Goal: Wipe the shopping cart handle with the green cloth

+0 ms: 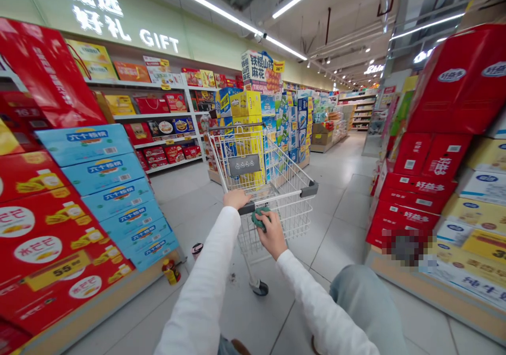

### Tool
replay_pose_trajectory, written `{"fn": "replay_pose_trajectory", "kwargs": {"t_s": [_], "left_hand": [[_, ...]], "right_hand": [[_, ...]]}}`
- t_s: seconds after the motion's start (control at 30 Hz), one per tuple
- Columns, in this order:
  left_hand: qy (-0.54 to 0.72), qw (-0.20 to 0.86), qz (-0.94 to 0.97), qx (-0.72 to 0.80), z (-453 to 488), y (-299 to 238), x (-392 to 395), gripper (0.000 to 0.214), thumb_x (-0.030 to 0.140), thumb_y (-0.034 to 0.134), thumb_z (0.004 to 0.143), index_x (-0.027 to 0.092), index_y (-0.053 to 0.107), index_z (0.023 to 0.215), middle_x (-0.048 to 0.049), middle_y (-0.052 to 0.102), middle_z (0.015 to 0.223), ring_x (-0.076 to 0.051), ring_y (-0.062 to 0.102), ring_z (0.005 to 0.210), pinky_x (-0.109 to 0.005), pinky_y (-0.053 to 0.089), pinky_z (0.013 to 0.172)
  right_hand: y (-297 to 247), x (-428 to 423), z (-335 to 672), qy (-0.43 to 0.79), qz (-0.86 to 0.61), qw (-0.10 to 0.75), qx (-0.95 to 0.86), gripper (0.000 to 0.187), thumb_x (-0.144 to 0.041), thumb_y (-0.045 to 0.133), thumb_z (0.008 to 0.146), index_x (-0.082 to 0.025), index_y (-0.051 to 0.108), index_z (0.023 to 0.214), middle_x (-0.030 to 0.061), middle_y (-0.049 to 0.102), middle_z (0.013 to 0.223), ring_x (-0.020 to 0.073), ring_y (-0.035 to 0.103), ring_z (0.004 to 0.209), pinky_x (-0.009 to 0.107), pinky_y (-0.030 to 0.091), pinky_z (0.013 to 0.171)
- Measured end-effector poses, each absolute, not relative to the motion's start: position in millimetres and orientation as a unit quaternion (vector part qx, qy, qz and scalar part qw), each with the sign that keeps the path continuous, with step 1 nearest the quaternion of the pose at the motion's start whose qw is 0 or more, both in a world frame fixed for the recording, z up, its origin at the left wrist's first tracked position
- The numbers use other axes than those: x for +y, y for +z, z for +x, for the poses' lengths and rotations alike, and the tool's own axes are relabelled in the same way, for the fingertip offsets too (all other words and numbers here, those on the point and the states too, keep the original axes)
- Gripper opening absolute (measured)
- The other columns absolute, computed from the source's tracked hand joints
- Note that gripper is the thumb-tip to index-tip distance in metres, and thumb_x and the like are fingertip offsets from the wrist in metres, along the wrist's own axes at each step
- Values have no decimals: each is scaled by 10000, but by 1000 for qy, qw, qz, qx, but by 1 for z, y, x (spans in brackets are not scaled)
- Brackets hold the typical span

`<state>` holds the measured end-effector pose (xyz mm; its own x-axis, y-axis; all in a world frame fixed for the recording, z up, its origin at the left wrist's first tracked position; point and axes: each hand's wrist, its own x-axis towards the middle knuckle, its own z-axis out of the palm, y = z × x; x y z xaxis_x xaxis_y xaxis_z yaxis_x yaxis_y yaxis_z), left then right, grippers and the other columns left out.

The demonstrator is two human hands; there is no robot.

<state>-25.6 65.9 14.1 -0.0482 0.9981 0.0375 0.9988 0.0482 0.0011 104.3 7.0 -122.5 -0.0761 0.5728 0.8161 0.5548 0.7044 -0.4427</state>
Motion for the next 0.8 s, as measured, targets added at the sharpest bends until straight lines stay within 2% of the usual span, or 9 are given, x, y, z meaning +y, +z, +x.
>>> {"fn": "replay_pose_trajectory", "kwargs": {"t_s": [0.4,0.8], "left_hand": [[1,15,-687,-726,-23,16,65,477,476,328,838,216,675,1037,-125,643,1156,-267,581,1086,-353,454,857],[-18,10,-683,-730,-21,15,65,465,454,335,835,207,677,1030,-133,645,1147,-278,586,1075,-375,462,846]], "right_hand": [[-126,14,122,19,-410,564,-717,339,-87,485,742,-205,589,1042,102,488,1015,248,482,1048,432,447,885],[-132,26,156,39,-457,619,-638,294,-156,489,775,-184,527,1065,96,434,1029,238,491,1040,442,422,929]]}}
